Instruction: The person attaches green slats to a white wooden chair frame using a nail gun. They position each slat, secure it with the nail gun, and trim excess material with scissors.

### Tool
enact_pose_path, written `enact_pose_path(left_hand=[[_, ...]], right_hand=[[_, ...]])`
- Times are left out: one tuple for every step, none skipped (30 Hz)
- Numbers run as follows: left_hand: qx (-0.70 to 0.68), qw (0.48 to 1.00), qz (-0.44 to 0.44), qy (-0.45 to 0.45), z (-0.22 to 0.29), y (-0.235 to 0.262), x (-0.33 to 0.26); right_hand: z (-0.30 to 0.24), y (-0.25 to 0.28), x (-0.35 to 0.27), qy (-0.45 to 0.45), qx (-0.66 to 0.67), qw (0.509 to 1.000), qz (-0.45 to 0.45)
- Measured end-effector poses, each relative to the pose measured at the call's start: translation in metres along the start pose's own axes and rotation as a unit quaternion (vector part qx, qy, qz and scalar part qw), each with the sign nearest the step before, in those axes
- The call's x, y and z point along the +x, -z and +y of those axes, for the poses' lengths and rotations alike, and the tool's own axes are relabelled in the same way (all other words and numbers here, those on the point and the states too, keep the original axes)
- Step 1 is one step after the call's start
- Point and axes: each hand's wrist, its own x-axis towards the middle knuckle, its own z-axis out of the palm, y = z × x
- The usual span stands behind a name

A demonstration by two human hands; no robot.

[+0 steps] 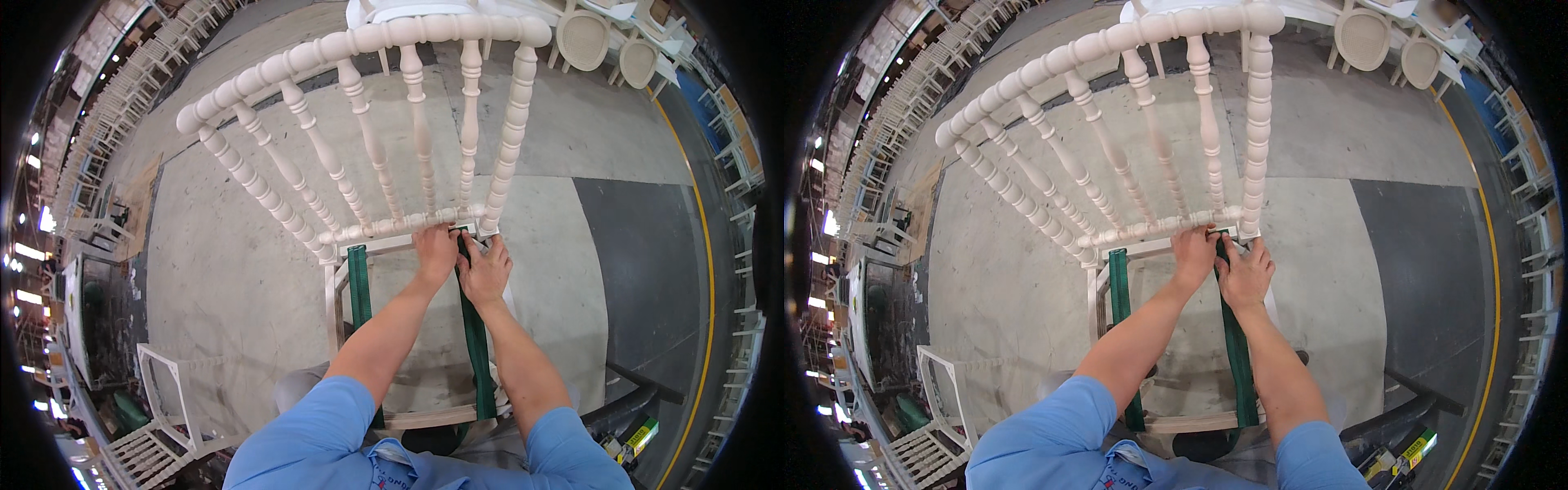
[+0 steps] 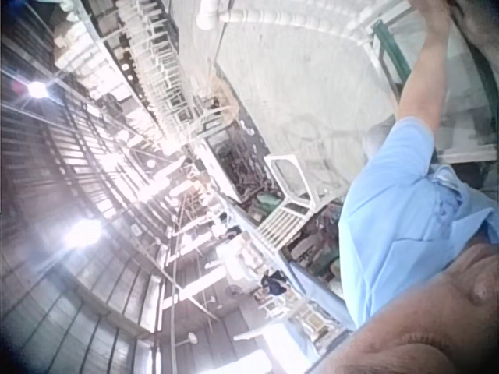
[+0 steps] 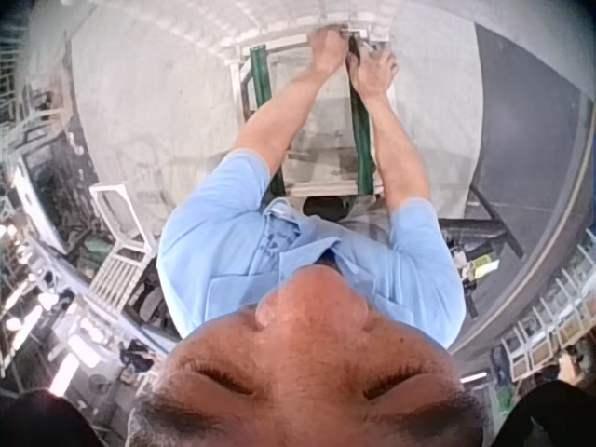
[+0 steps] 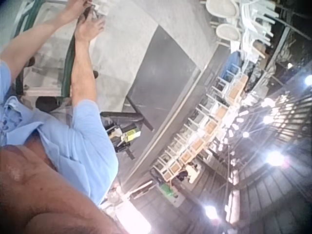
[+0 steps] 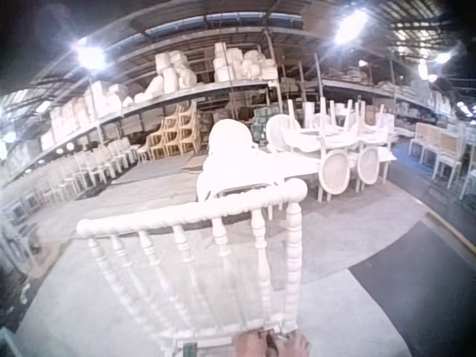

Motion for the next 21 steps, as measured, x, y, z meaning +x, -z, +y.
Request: enact_pose_path(left_hand=[[-0.003,0.998,0.041,-0.038,0.002,0.002,-0.006],[-0.005,0.997,0.049,-0.062,0.001,0.005,-0.014],[0.001,0.998,0.021,-0.063,0.0,0.007,-0.022],[0.018,0.992,0.036,-0.117,-0.002,0.008,-0.029],[0.046,0.988,0.016,-0.146,-0.005,0.009,-0.037],[0.085,0.984,-0.038,-0.151,-0.008,0.01,-0.042],[0.075,0.981,-0.015,-0.179,-0.011,0.01,-0.046],[0.077,0.98,-0.028,-0.184,-0.013,0.01,-0.049],[0.088,0.979,-0.076,-0.167,-0.015,0.009,-0.05],[0.078,0.978,-0.048,-0.185,-0.016,0.009,-0.051],[0.078,0.979,-0.056,-0.18,-0.017,0.008,-0.052],[0.091,0.979,-0.1,-0.154,-0.018,0.007,-0.052],[0.076,0.979,-0.058,-0.177,-0.018,0.006,-0.052],[0.076,0.979,-0.053,-0.179,-0.019,0.005,-0.052],[0.087,0.98,-0.084,-0.159,-0.02,0.004,-0.052],[0.079,0.979,-0.054,-0.179,-0.02,0.003,-0.052],[0.082,0.979,-0.061,-0.179,-0.021,0.003,-0.051],[0.097,0.978,-0.101,-0.156,-0.022,0.003,-0.051],[0.081,0.978,-0.068,-0.179,-0.023,0.004,-0.051],[0.078,0.978,-0.069,-0.181,-0.023,0.006,-0.05],[0.086,0.977,-0.106,-0.161,-0.023,0.008,-0.049]], right_hand=[[0.001,0.0,0.0,0.026,0.011,0.999,0.036],[0.002,-0.001,0.0,0.027,0.008,0.999,0.036],[0.003,-0.001,-0.001,0.006,-0.004,1.0,0.0],[0.003,-0.002,0.0,0.004,0.002,1.0,-0.001],[0.004,-0.002,-0.001,0.025,0.01,0.999,0.036],[0.004,-0.002,-0.001,0.025,0.01,0.999,0.037],[0.004,-0.001,-0.001,0.005,0.003,1.0,-0.001],[0.004,-0.001,-0.001,0.007,0.01,1.0,-0.004],[0.004,0.0,-0.001,0.028,0.016,0.999,0.034],[0.003,0.001,0.0,0.03,0.015,0.999,0.036],[0.003,0.002,0.0,0.009,0.006,1.0,-0.001],[0.003,0.003,0.0,0.031,0.02,0.999,0.034],[0.003,0.004,0.0,0.031,0.026,0.999,0.031],[0.003,0.005,0.0,0.009,0.023,1.0,-0.009],[0.003,0.006,-0.001,0.031,0.03,0.999,0.026],[0.003,0.007,-0.001,0.03,0.028,0.999,0.025],[0.003,0.007,-0.001,0.009,0.02,1.0,-0.013],[0.003,0.007,-0.001,0.029,0.029,0.999,0.026],[0.002,0.007,-0.001,0.028,0.032,0.999,0.027],[0.002,0.008,-0.001,0.006,0.027,1.0,-0.007],[0.003,0.008,-0.001,0.031,0.048,0.998,0.032]])
